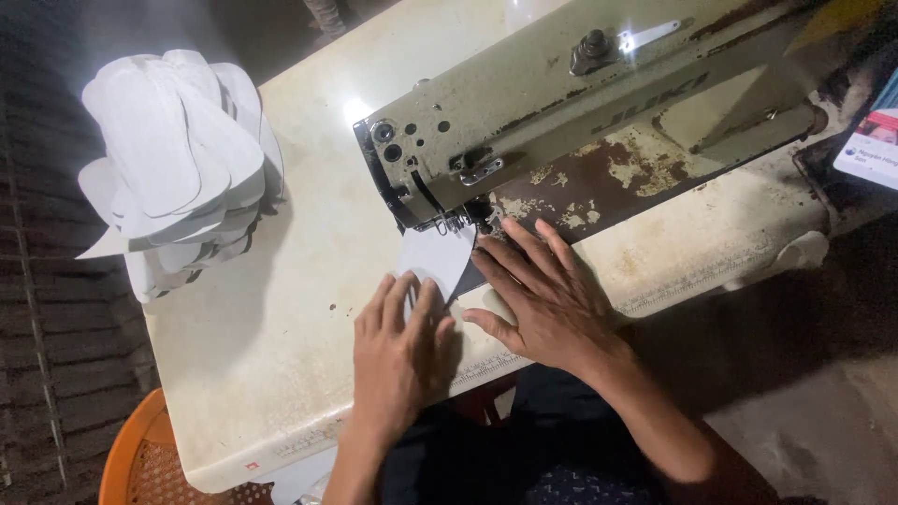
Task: Stitching the edges of shoe insoles using an industrial sewing machine
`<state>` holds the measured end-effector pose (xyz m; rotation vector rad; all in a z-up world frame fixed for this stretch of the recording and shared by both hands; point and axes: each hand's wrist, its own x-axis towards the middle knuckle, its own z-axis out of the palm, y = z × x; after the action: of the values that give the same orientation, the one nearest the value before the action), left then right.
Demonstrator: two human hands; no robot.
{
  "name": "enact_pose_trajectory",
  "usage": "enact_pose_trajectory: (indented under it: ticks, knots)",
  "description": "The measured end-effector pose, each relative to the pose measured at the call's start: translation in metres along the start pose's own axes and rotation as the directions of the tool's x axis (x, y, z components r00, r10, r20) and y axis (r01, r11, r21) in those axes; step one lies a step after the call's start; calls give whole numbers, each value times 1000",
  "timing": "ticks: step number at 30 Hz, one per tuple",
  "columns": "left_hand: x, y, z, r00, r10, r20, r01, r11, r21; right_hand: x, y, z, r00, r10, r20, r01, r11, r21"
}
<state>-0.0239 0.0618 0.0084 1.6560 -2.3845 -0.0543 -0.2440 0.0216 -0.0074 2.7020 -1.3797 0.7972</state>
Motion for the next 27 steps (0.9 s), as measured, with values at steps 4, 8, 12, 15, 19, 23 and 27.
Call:
enact_pose_trajectory:
  ticks: [4,8,12,15,19,23,27]
  knots:
    - [-14,16,1,1000,-11,21,12,998,-67,-3,1,3,998,32,-61,-28,998,62]
    - [-16,39,-12,996,53,-65,-72,940,-334,-3,2,-1,996,29,-88,-22,996,81]
    - [-20,32,-5,982,179,-64,-188,862,-471,-7,2,8,989,49,-136,-31,991,134]
    - [-19,25,3,967,211,-140,-251,873,-418,-12,4,15,973,71,-220,-29,981,190]
    - [-25,19,12,988,129,-85,-139,983,-121,-15,6,12,959,119,-256,-22,936,352]
    - [-23,17,12,990,109,-85,-119,985,-121,-22,15,10,912,200,-357,31,835,549]
    - [-20,16,12,988,118,-96,-127,988,-88,-56,58,-13,924,241,-297,-54,851,522]
